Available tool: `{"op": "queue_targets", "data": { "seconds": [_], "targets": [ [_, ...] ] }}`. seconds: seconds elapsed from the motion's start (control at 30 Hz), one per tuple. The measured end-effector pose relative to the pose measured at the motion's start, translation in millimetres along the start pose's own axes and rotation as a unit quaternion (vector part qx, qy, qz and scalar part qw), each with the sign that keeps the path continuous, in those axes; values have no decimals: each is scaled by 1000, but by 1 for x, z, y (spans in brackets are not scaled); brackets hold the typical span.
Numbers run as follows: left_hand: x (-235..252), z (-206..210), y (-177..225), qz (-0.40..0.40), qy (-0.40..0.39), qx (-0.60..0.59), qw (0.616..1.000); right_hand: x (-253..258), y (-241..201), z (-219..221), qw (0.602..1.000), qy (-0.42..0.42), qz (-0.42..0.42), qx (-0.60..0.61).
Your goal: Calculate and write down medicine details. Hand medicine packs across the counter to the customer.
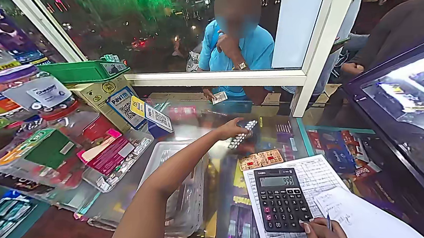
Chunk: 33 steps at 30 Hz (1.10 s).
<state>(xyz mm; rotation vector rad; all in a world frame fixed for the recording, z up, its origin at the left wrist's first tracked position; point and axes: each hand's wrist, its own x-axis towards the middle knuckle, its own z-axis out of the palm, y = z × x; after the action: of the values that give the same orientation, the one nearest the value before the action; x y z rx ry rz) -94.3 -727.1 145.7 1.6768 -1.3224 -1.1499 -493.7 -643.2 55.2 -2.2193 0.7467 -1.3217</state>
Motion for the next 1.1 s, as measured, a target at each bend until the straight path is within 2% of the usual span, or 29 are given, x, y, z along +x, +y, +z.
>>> {"op": "queue_targets", "data": {
  "seconds": [0.1,0.2,0.27,0.33,0.37,0.43,0.5,0.63,0.73,0.87,1.1],
  "targets": [
    [-16,-6,21,-4,-54,-254,966,1,-1,-2,1000,3,-2,6],
    [-44,-12,40,-3,-71,-396,915,0,-1,-3,1000,8,-4,8],
    [-51,-16,40,32,-79,-437,895,1,-1,-2,1000,9,0,6],
    [-67,-11,59,53,-10,-415,908,2,-3,-1,1000,8,5,6],
    [-80,-3,74,69,58,-377,922,2,-5,-3,1000,7,7,7],
    [-95,2,96,134,172,-314,924,1,-7,-5,1000,10,6,7],
    [-88,-7,102,177,277,-302,895,2,-9,-5,1000,14,6,9],
    [-67,-11,86,184,439,-310,823,2,-9,-6,1000,10,-3,15],
    [-58,-14,69,200,485,-230,820,1,-8,-5,1000,11,-1,18],
    [-66,-16,51,212,488,-114,839,0,-6,-6,1000,2,7,23],
    [-74,-13,42,242,514,-56,821,0,-8,-6,1000,2,4,21]
  ]
}}
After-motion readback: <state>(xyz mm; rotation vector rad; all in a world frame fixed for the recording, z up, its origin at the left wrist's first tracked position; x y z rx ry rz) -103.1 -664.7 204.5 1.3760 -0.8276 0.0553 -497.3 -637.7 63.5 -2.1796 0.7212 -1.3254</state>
